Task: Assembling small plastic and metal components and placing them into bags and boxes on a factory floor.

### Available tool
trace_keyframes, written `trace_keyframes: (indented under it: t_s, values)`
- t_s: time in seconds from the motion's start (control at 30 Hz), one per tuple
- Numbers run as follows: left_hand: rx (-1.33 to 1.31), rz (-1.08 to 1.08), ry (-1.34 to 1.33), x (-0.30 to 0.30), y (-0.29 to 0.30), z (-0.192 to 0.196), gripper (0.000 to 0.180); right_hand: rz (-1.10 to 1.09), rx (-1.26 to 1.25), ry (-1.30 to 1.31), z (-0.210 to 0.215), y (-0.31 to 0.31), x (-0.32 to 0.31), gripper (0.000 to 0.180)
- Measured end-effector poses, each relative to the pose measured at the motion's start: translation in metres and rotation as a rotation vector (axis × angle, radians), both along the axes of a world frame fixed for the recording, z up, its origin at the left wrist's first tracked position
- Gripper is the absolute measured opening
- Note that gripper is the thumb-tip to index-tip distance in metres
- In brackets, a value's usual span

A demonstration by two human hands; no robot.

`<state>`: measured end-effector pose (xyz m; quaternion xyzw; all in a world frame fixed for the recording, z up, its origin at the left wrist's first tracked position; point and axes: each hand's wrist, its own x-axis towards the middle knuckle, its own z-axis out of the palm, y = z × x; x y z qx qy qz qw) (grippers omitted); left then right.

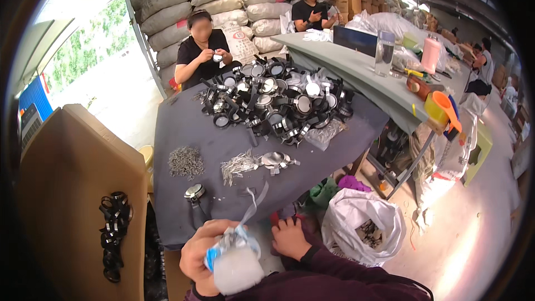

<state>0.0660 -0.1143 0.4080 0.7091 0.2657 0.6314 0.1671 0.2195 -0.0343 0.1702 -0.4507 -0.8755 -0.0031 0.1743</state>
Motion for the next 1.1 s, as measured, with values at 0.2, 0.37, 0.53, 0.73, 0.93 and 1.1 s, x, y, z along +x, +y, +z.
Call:
trace_keyframes:
  t_s: [0.2,0.37,0.53,0.73,0.93,1.1]
  values:
    - [0.221,-0.055,0.067,-0.003,-0.004,0.022,0.031,-0.003,0.017,-0.041,-0.005,0.002,0.001,0.036]
    - [0.207,-0.030,0.016,-0.004,-0.005,0.016,0.029,0.009,-0.019,-0.051,-0.002,0.003,-0.001,0.036]
    - [0.205,-0.006,0.010,-0.006,-0.006,0.009,0.034,0.017,-0.003,-0.073,-0.004,0.004,0.000,0.036]
    - [0.247,-0.039,0.022,-0.009,-0.008,0.011,0.038,0.013,0.006,-0.078,-0.005,0.003,-0.002,0.036]
    - [0.238,0.012,0.062,-0.009,-0.009,0.011,0.040,0.017,0.027,-0.067,-0.008,0.004,-0.001,0.037]
    - [0.258,0.009,0.035,-0.009,-0.011,0.011,0.039,-0.002,-0.017,-0.085,-0.002,0.001,-0.003,0.037]
